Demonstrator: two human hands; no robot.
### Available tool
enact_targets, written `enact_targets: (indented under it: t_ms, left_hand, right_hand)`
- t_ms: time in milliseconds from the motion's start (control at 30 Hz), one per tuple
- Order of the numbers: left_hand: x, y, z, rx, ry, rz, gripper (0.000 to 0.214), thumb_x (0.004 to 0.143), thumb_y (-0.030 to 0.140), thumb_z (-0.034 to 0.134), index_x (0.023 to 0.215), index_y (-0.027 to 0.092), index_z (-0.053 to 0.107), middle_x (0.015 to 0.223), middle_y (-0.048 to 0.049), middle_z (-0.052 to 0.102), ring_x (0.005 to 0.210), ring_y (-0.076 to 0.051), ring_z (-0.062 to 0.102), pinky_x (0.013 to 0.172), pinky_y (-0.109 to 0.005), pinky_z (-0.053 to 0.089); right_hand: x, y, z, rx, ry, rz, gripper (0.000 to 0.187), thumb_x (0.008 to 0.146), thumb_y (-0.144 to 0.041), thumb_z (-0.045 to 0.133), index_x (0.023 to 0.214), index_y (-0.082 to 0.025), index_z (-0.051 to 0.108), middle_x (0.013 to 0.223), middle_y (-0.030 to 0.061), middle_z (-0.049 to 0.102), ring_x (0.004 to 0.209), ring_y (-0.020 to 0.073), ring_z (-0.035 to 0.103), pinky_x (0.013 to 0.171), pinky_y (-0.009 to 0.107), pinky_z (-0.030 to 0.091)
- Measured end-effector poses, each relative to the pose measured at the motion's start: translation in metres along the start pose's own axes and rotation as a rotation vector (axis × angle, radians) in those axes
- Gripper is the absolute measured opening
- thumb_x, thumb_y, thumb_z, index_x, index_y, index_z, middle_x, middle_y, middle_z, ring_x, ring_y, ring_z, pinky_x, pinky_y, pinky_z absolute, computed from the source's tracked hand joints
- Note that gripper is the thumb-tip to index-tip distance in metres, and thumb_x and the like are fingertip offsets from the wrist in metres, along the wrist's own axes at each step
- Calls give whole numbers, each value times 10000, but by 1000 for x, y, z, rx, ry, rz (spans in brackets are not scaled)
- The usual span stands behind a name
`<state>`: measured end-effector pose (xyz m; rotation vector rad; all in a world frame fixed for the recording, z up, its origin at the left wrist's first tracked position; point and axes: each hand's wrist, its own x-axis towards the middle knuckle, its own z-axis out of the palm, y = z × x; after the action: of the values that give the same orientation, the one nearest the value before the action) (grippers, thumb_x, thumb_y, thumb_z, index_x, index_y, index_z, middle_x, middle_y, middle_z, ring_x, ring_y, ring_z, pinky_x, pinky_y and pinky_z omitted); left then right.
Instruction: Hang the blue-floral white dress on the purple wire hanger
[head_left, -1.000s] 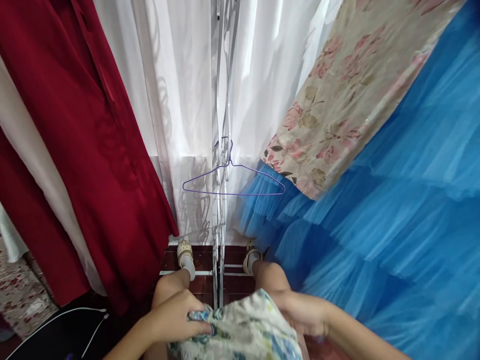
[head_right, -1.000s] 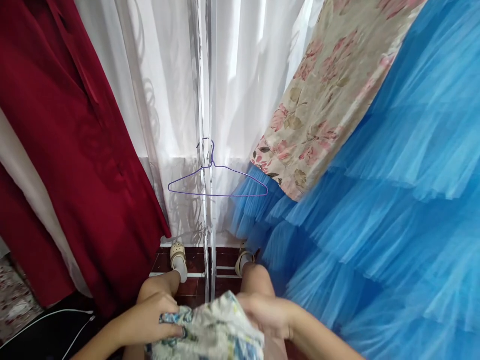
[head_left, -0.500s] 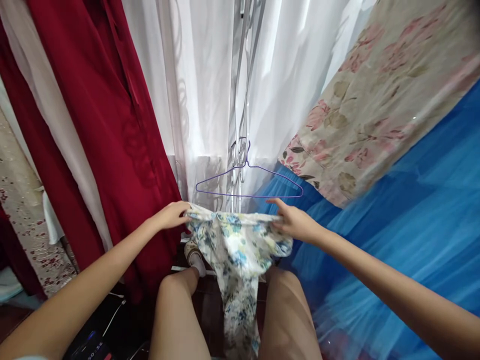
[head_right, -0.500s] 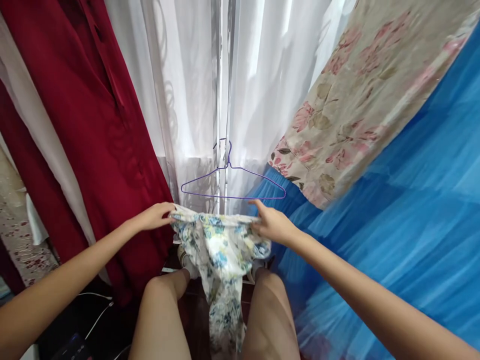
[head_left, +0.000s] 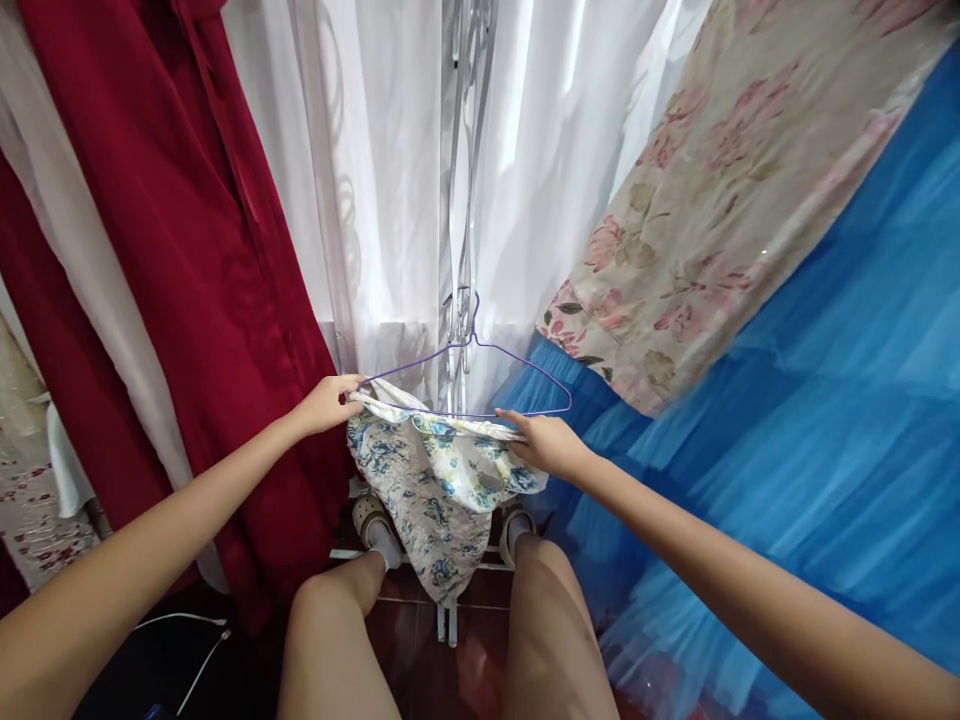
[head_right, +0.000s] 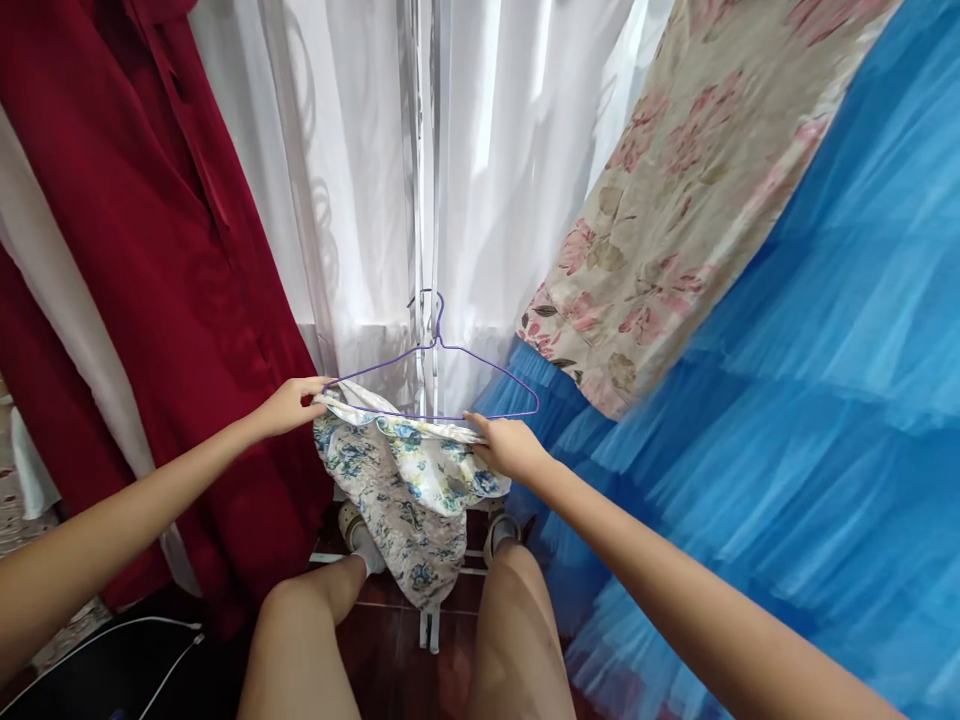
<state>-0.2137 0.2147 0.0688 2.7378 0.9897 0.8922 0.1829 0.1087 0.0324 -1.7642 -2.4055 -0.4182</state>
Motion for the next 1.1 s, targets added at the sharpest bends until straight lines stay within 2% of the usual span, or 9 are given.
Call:
enact_targets:
  t_ms: [133, 267, 433, 567, 667, 833, 933, 1000, 1100]
  left_hand:
    - [1, 17, -10, 8, 99, 18, 300, 931, 284, 392, 1112, 184, 610, 1198, -91, 639, 1092, -245, 601, 953, -350, 447]
    - [19, 37, -11, 61, 190, 2, 289, 965, 292, 348, 1084, 187, 590, 1034, -79, 651, 951, -228, 611, 856, -330, 450]
    - [55, 51, 7, -177, 305, -84, 191, 901, 321, 506, 1002, 189, 600, 800, -8, 617, 746, -161, 567, 720, -264, 429]
    - [66, 49, 23, -610, 140, -246, 339, 775, 426, 669, 998, 172, 646, 733, 8, 619, 662, -138, 547, 613, -233, 410]
    - [63, 46, 28, -711, 37, -301, 419, 738, 536, 680, 885, 144, 697, 756, -34, 670, 667, -159, 590, 590, -248, 438]
    - [58, 47, 25, -825, -20, -368, 482, 720, 536, 704, 983, 132, 711, 865, -94, 725, 754, -214, 668, 659, -305, 523]
    - [59, 47, 24, -863, -31, -390, 432, 706, 485, 725, 959, 135, 718, 860, -100, 733, 771, -234, 685, 688, -337, 549]
    - [60, 43, 22, -888, -37, -403, 390, 705, 459, 727, 934, 144, 724, 843, -98, 735, 772, -245, 692, 698, -355, 561]
    - [61, 29, 16, -951, -75, -434, 346, 713, 435, 721, 904, 147, 732, 869, -117, 739, 804, -265, 702, 733, -380, 570]
  right_hand:
    - [4, -6, -5, -34, -38, -8, 605, 890, -410, 530, 1446, -194, 427, 1019, 149, 743, 899, 313, 711, 689, 323, 445]
    - [1, -13, -4, -78, -94, -44, 871, 773, -499, 659, 1490, -125, 337, 929, 160, 747, 855, 347, 708, 655, 329, 439]
    - [-11, -18, -5, -67, -83, -44, 778, 778, -245, 596, 1477, -29, 329, 900, 180, 743, 836, 333, 702, 676, 333, 442]
    - [-16, 2, -18, 114, 1, 8, 600, 775, -219, 543, 1371, -161, 506, 1010, 117, 742, 908, 286, 695, 724, 309, 463]
    - [-16, 23, -27, 353, 138, 96, 505, 749, -174, 500, 1245, -182, 594, 1036, 81, 735, 910, 235, 680, 743, 272, 473]
    - [-5, 49, -28, 488, 354, 433, 783, 794, -301, 519, 1478, -35, 245, 792, 76, 706, 662, 221, 631, 588, 283, 452]
    - [7, 61, -32, 492, 268, 451, 719, 766, -335, 580, 1405, -49, 421, 820, 91, 706, 681, 217, 629, 606, 283, 457]
    - [12, 68, -40, 485, 194, 411, 514, 744, -312, 598, 1200, -77, 629, 764, 74, 702, 665, 209, 619, 598, 273, 448]
    - [7, 78, -63, 520, 61, 317, 272, 719, -292, 633, 904, -128, 747, 648, 27, 680, 620, 185, 602, 570, 252, 440]
